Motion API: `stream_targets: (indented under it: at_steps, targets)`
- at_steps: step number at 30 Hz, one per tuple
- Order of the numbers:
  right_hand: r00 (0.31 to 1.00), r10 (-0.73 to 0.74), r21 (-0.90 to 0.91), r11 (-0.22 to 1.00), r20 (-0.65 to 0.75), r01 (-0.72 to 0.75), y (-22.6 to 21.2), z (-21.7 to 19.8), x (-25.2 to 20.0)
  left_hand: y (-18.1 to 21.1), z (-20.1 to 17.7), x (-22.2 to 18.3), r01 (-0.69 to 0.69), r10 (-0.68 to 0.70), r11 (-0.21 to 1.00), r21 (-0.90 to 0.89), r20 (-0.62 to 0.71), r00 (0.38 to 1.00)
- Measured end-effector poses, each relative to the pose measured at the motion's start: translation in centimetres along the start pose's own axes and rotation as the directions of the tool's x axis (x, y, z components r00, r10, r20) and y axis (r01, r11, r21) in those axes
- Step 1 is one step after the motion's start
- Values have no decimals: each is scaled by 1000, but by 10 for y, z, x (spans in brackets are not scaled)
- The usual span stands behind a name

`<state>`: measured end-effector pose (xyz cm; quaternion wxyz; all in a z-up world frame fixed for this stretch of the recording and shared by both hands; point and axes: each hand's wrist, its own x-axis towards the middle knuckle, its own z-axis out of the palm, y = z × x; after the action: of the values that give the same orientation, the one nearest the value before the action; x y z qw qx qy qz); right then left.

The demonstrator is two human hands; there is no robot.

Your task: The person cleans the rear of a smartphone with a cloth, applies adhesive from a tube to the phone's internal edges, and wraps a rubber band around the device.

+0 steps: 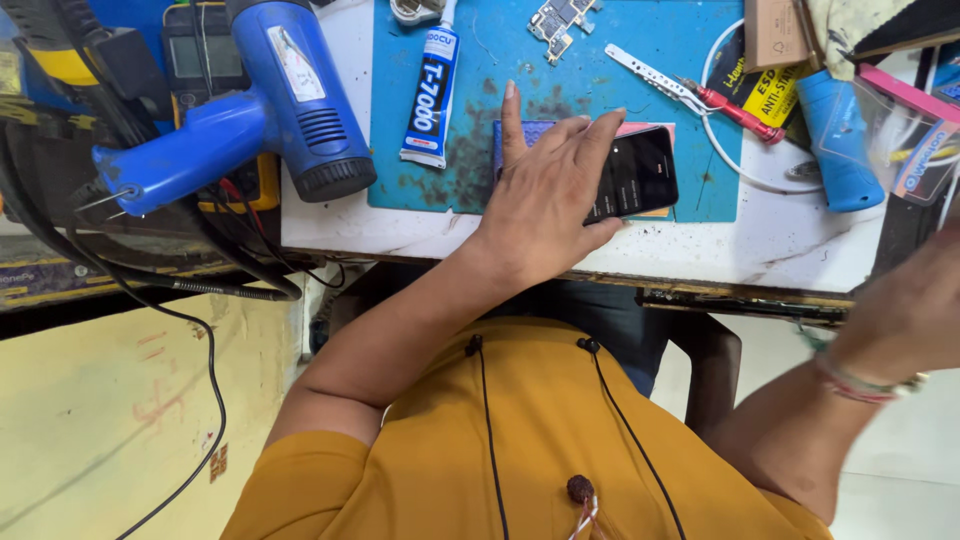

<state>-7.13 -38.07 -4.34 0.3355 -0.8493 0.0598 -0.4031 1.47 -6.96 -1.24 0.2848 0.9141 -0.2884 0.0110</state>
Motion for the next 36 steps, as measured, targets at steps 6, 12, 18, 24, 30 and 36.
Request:
stream_targets:
  at_steps: [6, 12, 18, 24, 30, 36]
  targets:
    - [943, 290, 493, 804, 162, -332, -74, 46, -32, -4, -8, -6, -80, 74, 996, -49, -119, 990]
    - [799, 405, 640, 479, 445, -600, -109, 70, -39, -1, -12, -23, -217, 211, 976, 24, -355, 911]
    - [873, 322, 649, 585, 366, -487, -122, 71, -39, 4, -9, -33, -149, 203, 977, 155, -437, 876]
    - [926, 256, 612, 696, 278, -376, -121, 70, -42, 14, -27, -37, -134, 141, 990, 48, -441, 886]
    - [916, 181, 565, 739, 357, -366, -116, 55, -36, 10, -50, -44, -100, -79, 761, -641, -245, 966]
    - [911, -6, 414, 892, 412, -182, -121, 42, -28, -5, -57, -39, -125, -18, 619, -776, -173, 985]
